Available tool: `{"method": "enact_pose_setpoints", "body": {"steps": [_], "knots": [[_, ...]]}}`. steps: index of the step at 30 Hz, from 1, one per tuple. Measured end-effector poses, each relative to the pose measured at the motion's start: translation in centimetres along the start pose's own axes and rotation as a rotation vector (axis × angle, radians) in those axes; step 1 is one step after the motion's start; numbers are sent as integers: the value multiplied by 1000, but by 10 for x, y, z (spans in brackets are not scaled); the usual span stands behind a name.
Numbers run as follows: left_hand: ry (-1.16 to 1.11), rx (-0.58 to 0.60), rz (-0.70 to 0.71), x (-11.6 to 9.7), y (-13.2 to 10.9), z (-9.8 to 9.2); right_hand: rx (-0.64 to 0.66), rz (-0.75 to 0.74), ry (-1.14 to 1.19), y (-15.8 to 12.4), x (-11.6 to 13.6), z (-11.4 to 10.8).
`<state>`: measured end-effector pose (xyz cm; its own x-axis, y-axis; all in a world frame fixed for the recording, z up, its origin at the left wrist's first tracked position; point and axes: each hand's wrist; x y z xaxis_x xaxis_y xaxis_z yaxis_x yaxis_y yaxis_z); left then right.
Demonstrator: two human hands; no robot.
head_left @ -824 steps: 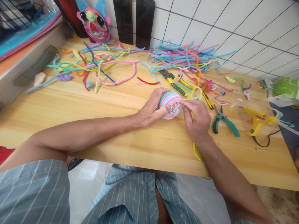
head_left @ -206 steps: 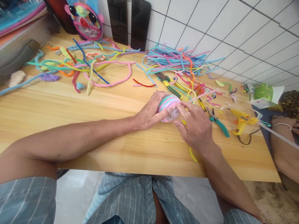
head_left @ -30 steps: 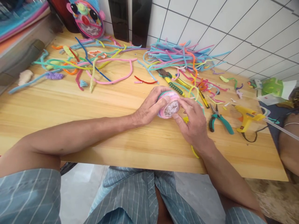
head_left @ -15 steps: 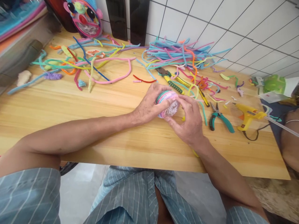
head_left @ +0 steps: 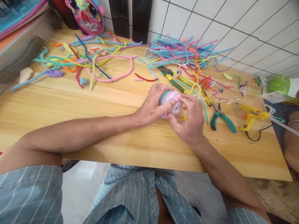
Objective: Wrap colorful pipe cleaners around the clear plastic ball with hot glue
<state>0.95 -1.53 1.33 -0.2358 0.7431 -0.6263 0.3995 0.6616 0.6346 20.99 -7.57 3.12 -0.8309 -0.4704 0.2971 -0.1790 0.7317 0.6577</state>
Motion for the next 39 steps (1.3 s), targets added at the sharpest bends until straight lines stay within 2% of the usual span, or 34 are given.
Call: {"method": "enact_pose_setpoints", "body": {"steps": [12,23,29,36,39], "knots": [[-21,-37,38,1,-4,1,-72,-41,-59,-2,4,4],[-139,-29,-45,-6,1,-3,-60,-25,-124,-2,7,3],[-150,-63,-97,-9,0,-3,-21,-24,-118,-2,4,-2],[-177,-95,-125,-6,-5,0,-8,-24,-98,-4,0,-1],[-177,-115,-93,-4,-5,2,-29,-30,-70,-4,-2,0]]}}
Point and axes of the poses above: each hand's wrist, its own y-axis towards the middle knuckle, its own z-axis out of the palm, x = y × z, and after that the axes turned 8 degrees about z, right-handed
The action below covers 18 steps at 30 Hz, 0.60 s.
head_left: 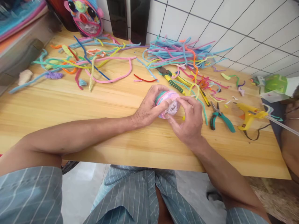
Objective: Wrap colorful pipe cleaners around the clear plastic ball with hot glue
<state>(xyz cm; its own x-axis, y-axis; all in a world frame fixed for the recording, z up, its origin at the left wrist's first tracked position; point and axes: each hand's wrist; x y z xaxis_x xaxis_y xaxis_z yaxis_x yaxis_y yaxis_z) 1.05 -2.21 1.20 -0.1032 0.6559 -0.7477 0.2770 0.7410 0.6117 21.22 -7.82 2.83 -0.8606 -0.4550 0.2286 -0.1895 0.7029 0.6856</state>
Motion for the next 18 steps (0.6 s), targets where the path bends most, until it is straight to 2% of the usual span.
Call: {"method": "enact_pose_setpoints", "body": {"steps": [5,12,18], "knots": [[57,21,80,3,1,0,-12,7,-27,2,0,-1],[46,33,46,3,-1,0,-19,13,-16,1,-1,1],[11,95,5,2,4,-5,13,21,-18,0,0,0]]}}
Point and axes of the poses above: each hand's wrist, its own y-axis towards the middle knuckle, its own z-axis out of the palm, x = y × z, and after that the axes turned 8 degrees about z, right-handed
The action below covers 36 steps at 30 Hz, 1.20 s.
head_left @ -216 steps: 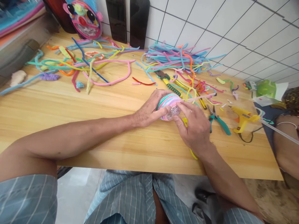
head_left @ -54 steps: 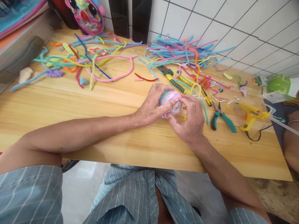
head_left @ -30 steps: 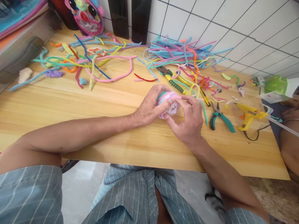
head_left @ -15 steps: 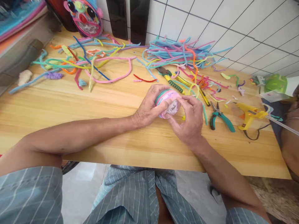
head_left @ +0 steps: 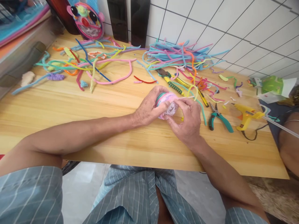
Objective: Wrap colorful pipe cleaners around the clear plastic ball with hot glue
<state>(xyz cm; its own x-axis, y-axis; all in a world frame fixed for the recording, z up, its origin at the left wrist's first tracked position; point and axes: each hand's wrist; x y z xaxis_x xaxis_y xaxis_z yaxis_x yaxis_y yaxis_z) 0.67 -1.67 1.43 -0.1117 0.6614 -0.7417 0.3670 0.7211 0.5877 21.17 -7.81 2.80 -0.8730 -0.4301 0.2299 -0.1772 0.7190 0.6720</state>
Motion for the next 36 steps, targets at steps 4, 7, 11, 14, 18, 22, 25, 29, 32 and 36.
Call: {"method": "enact_pose_setpoints", "body": {"steps": [4,7,11,14,18,22,25,29,32,36], "knots": [[6,4,-6,3,5,-3,-12,-17,22,1,2,0],[-24,5,-1,4,6,-4,-4,-20,33,0,2,0],[-21,-1,-7,5,3,-3,31,-14,52,0,0,-1],[-3,-23,-16,6,1,-1,27,-9,56,0,-2,-1],[64,-13,40,9,2,0,49,-6,41,2,-5,-3],[101,10,85,10,3,-2,34,-37,21,4,-6,-2],[108,11,78,9,2,-2,10,-44,31,4,-5,-1],[94,7,69,6,-1,1,8,-4,53,3,-2,1],[96,6,86,5,-4,3,-28,-1,93,3,1,2],[45,-1,107,5,-6,5,-66,0,123,2,7,2]]}}
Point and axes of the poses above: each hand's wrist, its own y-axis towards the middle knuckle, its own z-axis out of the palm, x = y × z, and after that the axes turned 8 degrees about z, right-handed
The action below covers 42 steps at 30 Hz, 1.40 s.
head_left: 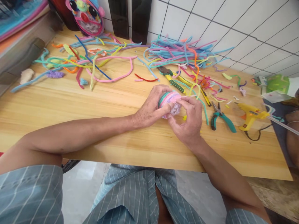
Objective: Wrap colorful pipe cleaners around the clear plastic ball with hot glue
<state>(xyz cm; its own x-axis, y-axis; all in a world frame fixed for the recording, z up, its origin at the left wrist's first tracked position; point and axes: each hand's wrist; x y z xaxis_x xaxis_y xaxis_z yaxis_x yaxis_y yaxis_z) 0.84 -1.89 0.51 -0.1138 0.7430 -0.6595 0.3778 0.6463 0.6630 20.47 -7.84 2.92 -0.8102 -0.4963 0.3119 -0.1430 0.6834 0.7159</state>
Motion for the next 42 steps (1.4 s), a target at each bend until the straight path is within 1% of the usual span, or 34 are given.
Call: {"method": "enact_pose_setpoints", "body": {"steps": [5,9,16,23,26,30,35,38,42], "knots": [[-82,16,-73,-2,4,0,-4,-12,23,-2,2,0],[-92,3,-84,-1,6,-1,13,-19,12,-3,0,0],[-88,-18,-57,1,0,0,34,-27,61,-1,-9,-6],[-16,-1,26,4,1,-3,47,-41,82,4,-13,-9],[-7,21,36,6,2,-3,55,-34,58,3,-15,-8],[-35,23,-10,5,2,-2,71,-21,9,0,-19,-7],[-174,1,-118,0,5,-4,85,-46,21,-3,-20,-4],[-232,14,-171,2,11,-7,69,-66,33,-2,-19,-3],[-213,37,-171,6,18,-10,104,-64,20,-3,-20,-5]]}}
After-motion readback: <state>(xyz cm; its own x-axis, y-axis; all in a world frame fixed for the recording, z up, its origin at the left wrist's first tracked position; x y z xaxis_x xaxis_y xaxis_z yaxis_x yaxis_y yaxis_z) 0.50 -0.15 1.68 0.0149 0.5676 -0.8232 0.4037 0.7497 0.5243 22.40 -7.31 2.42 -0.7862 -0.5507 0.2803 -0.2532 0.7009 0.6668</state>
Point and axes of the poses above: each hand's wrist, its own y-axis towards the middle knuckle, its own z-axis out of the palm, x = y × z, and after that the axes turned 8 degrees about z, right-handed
